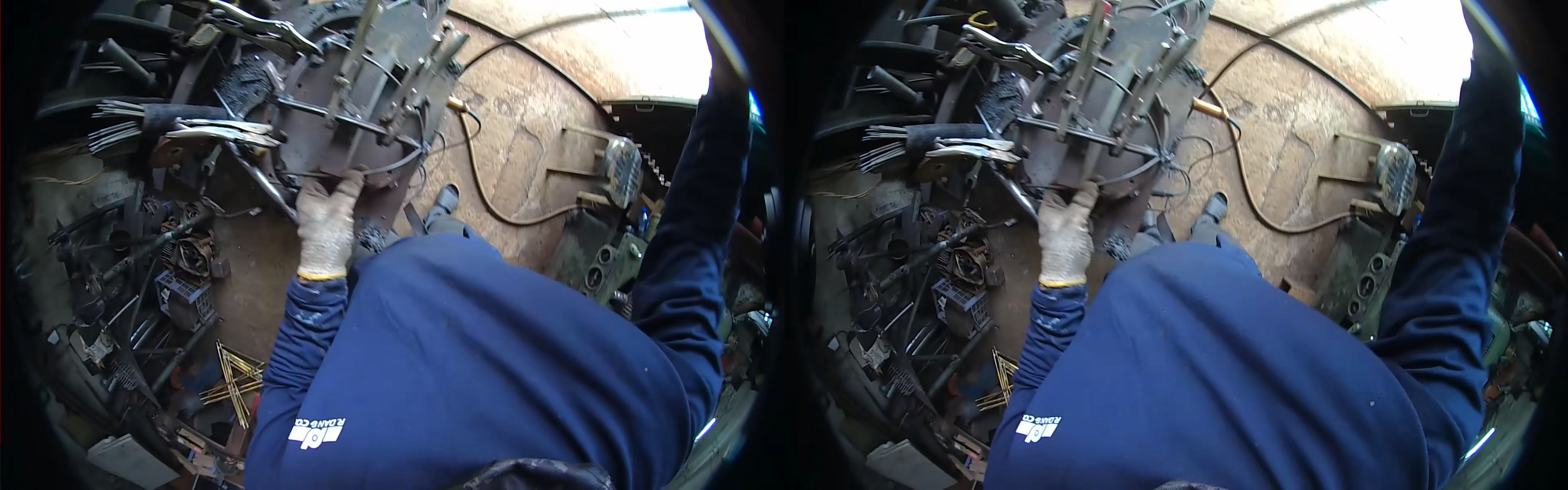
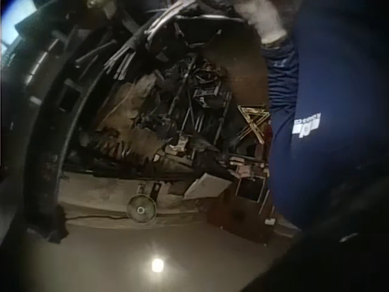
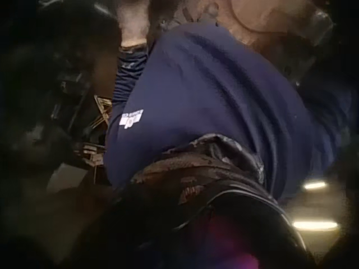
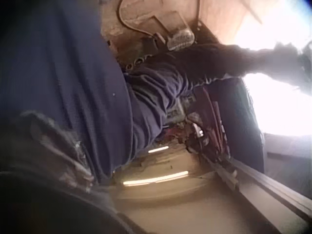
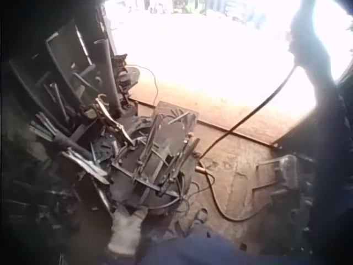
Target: The person uses a welding tool to fuse together a metal frame secured with several clamps, and then uses a wrench to adjust the assembly.
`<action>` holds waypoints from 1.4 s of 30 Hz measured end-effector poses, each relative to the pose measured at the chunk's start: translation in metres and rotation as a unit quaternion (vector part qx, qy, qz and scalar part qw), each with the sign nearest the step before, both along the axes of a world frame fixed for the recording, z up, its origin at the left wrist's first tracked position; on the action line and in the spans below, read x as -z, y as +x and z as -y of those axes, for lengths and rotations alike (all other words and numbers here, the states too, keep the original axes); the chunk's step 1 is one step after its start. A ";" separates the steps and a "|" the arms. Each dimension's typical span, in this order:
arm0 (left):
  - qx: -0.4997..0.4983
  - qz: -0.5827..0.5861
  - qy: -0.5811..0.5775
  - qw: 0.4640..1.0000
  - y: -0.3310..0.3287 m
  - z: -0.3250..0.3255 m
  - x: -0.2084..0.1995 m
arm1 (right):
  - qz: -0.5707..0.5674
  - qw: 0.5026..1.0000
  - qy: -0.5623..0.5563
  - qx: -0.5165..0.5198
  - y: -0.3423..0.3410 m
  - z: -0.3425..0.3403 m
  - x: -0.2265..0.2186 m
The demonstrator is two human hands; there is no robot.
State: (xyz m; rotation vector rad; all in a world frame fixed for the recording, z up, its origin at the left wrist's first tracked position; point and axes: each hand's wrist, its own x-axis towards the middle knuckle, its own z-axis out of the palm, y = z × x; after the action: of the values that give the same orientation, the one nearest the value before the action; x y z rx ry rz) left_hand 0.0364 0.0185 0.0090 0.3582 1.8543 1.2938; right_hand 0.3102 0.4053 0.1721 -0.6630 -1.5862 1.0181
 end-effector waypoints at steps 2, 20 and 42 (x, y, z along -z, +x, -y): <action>-0.015 0.014 0.012 1.000 -0.001 0.003 0.007 | 0.001 0.999 -0.041 -0.009 0.073 0.036 0.031; 0.015 0.062 0.072 0.995 -0.012 0.007 0.013 | 0.308 0.856 -0.369 0.189 0.144 0.415 0.230; 0.029 0.073 0.116 0.990 -0.010 0.007 0.010 | 0.239 0.891 -0.375 0.095 0.096 0.446 0.248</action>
State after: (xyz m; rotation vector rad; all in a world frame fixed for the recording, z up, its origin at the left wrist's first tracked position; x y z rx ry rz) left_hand 0.0267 0.0111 -0.0009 0.4257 1.5657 1.4603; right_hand 0.4067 -0.0402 -0.0760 -1.6738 -1.4552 1.3915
